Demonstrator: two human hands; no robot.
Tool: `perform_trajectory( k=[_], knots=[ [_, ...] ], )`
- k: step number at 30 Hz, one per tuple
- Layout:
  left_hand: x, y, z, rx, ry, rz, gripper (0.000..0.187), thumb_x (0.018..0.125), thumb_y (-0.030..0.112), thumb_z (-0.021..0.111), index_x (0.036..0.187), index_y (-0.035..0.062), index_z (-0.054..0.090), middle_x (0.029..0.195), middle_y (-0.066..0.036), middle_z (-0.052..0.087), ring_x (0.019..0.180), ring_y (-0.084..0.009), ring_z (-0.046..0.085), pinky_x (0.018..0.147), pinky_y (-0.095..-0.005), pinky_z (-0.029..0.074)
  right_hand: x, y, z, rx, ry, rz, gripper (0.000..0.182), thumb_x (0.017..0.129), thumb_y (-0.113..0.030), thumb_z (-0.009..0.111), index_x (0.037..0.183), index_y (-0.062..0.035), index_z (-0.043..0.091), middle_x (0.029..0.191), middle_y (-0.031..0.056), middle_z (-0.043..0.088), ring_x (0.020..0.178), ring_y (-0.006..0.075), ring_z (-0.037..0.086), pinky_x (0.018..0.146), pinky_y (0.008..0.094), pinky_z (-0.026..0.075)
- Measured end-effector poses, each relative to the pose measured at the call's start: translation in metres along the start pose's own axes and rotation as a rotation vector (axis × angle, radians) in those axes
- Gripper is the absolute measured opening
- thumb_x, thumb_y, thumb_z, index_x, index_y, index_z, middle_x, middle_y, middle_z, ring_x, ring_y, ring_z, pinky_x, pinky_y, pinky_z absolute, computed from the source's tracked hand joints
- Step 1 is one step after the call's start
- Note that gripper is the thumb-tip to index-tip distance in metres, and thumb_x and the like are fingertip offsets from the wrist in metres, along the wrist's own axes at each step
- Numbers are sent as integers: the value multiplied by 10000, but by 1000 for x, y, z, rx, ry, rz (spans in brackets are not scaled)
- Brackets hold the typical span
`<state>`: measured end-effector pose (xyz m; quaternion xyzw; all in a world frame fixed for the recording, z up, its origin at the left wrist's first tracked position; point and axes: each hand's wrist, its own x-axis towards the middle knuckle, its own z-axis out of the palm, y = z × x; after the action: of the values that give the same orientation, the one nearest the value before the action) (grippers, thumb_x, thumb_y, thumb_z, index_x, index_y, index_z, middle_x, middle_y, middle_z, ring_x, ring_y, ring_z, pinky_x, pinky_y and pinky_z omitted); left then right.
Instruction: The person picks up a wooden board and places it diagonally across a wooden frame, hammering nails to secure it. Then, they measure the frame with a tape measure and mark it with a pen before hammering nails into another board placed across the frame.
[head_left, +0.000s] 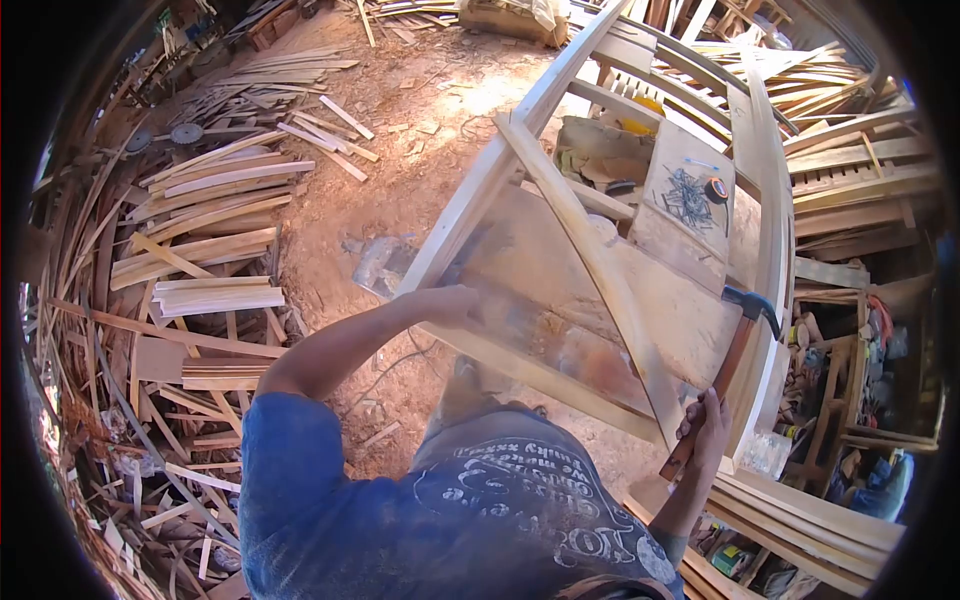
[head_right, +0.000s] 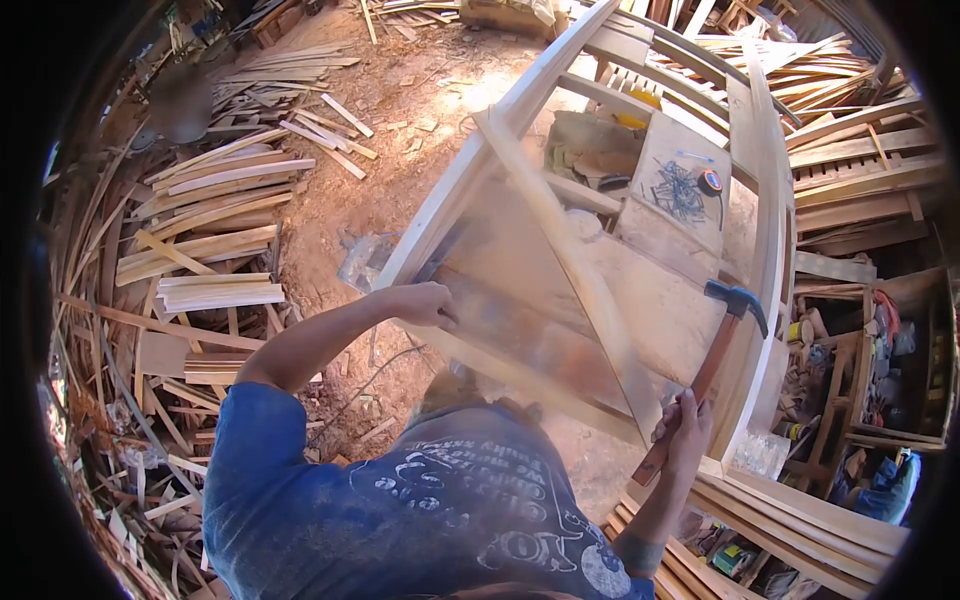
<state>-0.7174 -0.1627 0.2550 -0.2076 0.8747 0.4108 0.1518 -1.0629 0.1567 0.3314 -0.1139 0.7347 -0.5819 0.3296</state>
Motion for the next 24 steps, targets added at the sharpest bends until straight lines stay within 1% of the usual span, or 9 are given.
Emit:
perform_trajectory(
  k=[3,6,9,12,15,18,21,24],
  knots=[
    [0,-7,-13,-84,-102,120,236,838,212,664,955,25,748,917,-196,712,829,-332,690,747,-415,523,6,-6,23,27,-39,1,211,1007,-264,545,923,-81,483,606,17,495,416,108,478,366,243,392],
    [15,-32,5,-12,-133,45,244,826,233,679,956,41,755,893,-202,710,836,-348,683,760,-416,519,5,-16,53,24,-45,0,210,1008,-263,548,926,-80,484,609,17,497,418,109,483,370,240,396],
    [0,-17,-4,-44,-5,94,250,825,247,673,961,53,756,866,-203,697,842,-365,670,771,-435,515,3,-23,85,23,-39,-3,216,1007,-267,553,927,-77,486,609,17,494,419,109,481,372,240,400],
    [-1,-27,5,6,113,161,252,825,261,669,936,52,753,848,-201,677,844,-368,660,779,-455,515,-3,-32,119,9,-26,24,222,1005,-273,558,929,-73,498,611,15,490,423,105,476,378,237,393],
    [-5,-34,9,-69,143,137,253,826,274,661,895,48,752,856,-206,665,835,-386,647,779,-470,514,-3,-32,140,-25,-61,36,233,1000,-287,568,934,-71,510,621,14,493,425,103,471,385,236,387],
    [-5,-36,7,-70,94,81,262,830,298,650,898,69,759,856,-214,668,834,-404,641,787,-476,512,-5,-40,160,-61,-82,61,247,995,-303,575,935,-70,519,635,16,502,435,103,479,393,235,386],
    [-5,-29,7,-85,60,24,281,837,291,626,853,36,743,844,-223,664,823,-415,638,775,-489,510,2,-44,172,-74,-120,67,247,994,-305,576,938,-71,518,646,14,508,447,101,488,399,233,394],
    [8,-39,30,-36,231,59,307,833,279,609,800,-8,715,816,-237,668,806,-415,651,757,-492,516,12,-47,184,-86,-162,38,235,993,-295,572,953,-71,515,651,11,510,459,97,498,405,230,399]
  ],
)
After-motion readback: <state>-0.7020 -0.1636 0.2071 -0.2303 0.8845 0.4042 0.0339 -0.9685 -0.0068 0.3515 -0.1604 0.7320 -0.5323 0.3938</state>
